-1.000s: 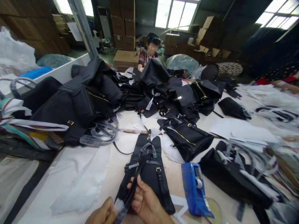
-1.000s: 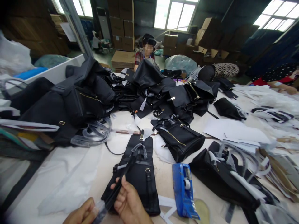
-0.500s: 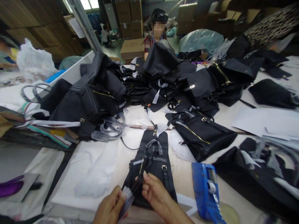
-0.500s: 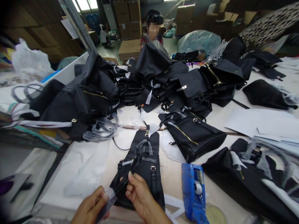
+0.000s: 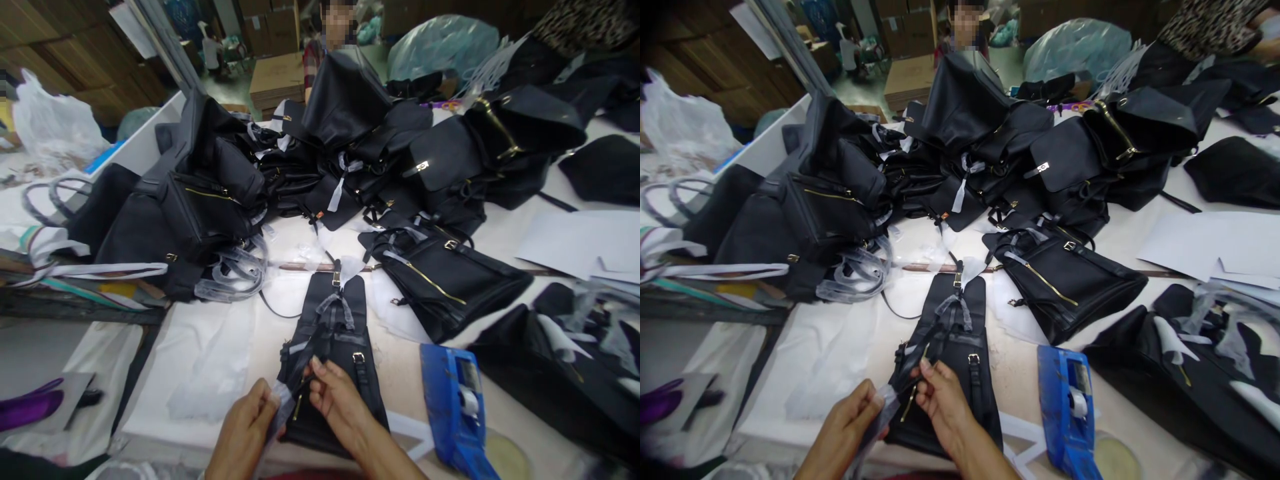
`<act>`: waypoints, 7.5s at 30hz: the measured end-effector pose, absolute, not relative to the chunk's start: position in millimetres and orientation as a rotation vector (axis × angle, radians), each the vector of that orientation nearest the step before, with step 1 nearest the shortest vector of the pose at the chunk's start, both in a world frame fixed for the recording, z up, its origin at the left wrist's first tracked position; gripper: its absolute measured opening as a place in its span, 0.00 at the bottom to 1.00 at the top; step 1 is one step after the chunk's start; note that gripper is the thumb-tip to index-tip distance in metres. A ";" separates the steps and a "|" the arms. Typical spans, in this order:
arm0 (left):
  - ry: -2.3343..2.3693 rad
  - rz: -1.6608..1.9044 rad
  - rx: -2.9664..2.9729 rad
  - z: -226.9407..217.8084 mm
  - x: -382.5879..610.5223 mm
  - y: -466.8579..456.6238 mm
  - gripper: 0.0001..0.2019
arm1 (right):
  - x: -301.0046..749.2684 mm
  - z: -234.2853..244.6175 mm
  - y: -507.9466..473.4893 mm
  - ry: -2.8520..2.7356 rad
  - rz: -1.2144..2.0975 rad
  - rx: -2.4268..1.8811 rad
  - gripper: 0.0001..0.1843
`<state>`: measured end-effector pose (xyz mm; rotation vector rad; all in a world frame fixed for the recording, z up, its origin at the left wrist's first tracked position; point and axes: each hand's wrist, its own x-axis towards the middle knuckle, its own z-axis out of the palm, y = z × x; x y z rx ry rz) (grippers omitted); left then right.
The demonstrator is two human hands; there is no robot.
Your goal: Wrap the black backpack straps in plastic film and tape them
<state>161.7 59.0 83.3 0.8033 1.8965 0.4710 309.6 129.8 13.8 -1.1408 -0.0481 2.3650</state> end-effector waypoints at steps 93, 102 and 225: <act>1.719 0.515 0.691 33.0 181.4 106.7 0.19 | 358.9 -15.3 169.8 -0.288 2.135 -1.166 0.10; 1.649 0.561 0.328 48.0 191.3 121.5 0.19 | 357.0 -14.3 172.2 -0.326 2.106 -1.226 0.12; 1.672 0.265 0.883 4.3 197.2 215.6 0.07 | 334.4 -46.6 253.2 -0.251 2.656 -1.252 0.19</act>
